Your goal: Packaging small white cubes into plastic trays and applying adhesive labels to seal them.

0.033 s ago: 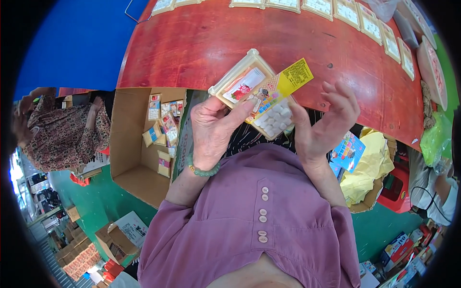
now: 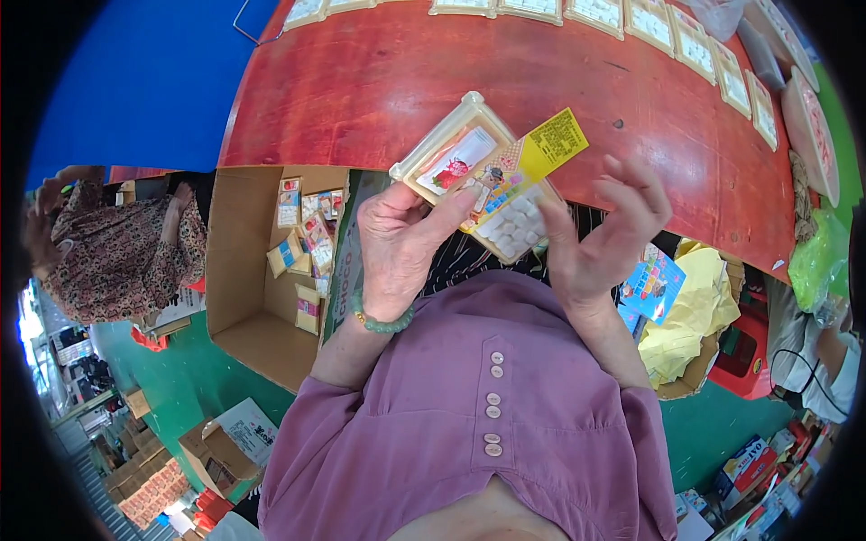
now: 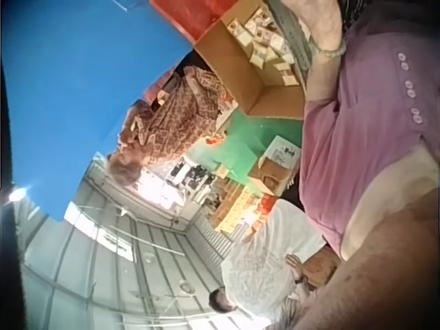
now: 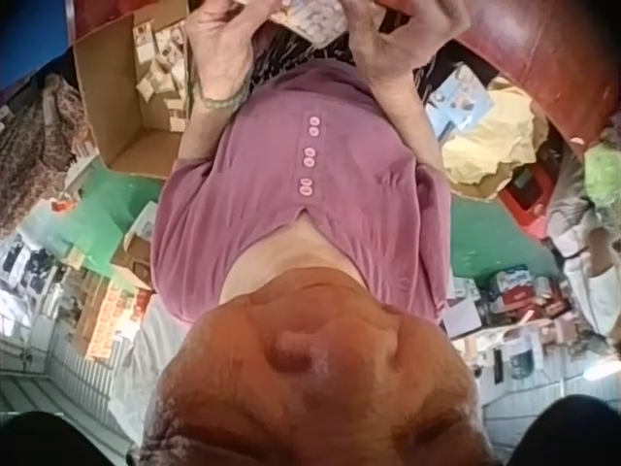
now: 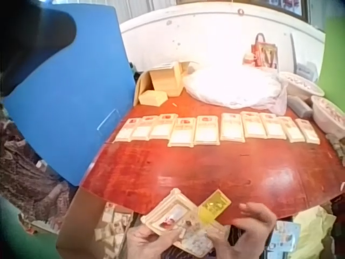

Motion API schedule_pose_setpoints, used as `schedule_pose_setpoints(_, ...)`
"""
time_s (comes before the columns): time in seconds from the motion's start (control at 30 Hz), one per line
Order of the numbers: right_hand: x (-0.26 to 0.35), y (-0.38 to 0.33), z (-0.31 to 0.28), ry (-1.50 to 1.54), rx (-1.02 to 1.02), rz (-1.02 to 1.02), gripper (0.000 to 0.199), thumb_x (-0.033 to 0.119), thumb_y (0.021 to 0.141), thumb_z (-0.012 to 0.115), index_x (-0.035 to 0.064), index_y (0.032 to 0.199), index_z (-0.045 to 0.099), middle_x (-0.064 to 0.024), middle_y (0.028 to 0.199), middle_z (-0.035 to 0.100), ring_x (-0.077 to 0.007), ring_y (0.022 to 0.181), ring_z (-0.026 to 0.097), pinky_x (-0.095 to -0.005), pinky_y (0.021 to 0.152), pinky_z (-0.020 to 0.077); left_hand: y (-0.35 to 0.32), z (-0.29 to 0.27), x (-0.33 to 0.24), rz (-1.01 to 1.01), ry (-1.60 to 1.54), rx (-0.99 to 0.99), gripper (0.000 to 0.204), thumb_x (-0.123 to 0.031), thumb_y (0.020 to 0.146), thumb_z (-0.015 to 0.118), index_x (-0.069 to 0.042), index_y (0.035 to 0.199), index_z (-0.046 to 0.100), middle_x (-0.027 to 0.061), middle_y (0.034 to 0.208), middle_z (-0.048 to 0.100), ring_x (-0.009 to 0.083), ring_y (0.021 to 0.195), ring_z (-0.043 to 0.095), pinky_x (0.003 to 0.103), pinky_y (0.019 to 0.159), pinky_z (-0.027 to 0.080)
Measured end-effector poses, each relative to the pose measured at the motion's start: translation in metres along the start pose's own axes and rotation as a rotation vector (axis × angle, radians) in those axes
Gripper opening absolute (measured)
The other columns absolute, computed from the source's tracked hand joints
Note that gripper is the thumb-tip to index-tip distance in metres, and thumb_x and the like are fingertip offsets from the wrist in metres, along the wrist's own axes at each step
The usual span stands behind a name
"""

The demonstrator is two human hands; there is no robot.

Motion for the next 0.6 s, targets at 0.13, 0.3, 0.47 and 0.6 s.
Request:
schedule_pose_setpoints(0.13, 0.005, -0.005, 0.012, -0.090, 0.232, 0.018, 0.032, 0.013, 0.075, 0.077, 0.0040, 0.103, 0.063, -0.0144, 0.121, 0.046, -0.0204, 0.100, 0.052, -0.0307, 0.081, 0.0460, -0.003, 0.004, 0.000, -0.002, -0.024, 0.027, 0.029, 0.003, 0.081, 0.069, 0.004, 0.110, 0.064, 0.0089, 0.101, 0.068, 0.0092, 0.088, 0.062, 0.024, 0.080, 0.051)
schedule_pose_setpoints(0.3, 0.006, -0.006, 0.017, 0.113, 0.271, 0.223, 0.034, 0.008, 0.078, 0.073, 0.0015, 0.110, 0.064, -0.0127, 0.114, 0.055, -0.0203, 0.099, 0.056, -0.0291, 0.084, 0.0458, -0.006, 0.001, 0.001, -0.006, 0.019, 0.075, 0.030, 0.003, 0.080, 0.070, 0.004, 0.110, 0.063, 0.0088, 0.101, 0.067, 0.0087, 0.088, 0.061, 0.023, 0.080, 0.051)
schedule_pose_setpoints(0.47, 0.005, -0.005, 0.017, 0.318, 0.317, 0.332, 0.031, 0.004, 0.080, 0.071, -0.0001, 0.110, 0.064, -0.0114, 0.106, 0.061, -0.0176, 0.096, 0.058, -0.0272, 0.082, 0.0464, -0.006, -0.004, -0.004, 0.045, 0.169, 0.163, 0.032, 0.005, 0.076, 0.072, 0.004, 0.108, 0.065, 0.0078, 0.099, 0.068, 0.0109, 0.090, 0.062, 0.025, 0.080, 0.050)
schedule_pose_setpoints(0.6, -0.002, -0.007, 0.014, 0.573, 0.513, 0.576, 0.027, -0.001, 0.081, 0.068, -0.0032, 0.107, 0.064, -0.0100, 0.101, 0.063, -0.0148, 0.093, 0.060, -0.0253, 0.081, 0.0469, -0.002, -0.010, -0.005, 0.092, 0.139, 0.204, 0.031, 0.007, 0.074, 0.073, 0.001, 0.104, 0.067, 0.0081, 0.099, 0.067, 0.0130, 0.090, 0.062, 0.026, 0.080, 0.049)
Point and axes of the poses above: each hand's wrist, its own y-axis towards the middle knuckle, its own z-axis out of the palm, x = y × z, the point moved 4 cm from there along y, towards the middle knuckle
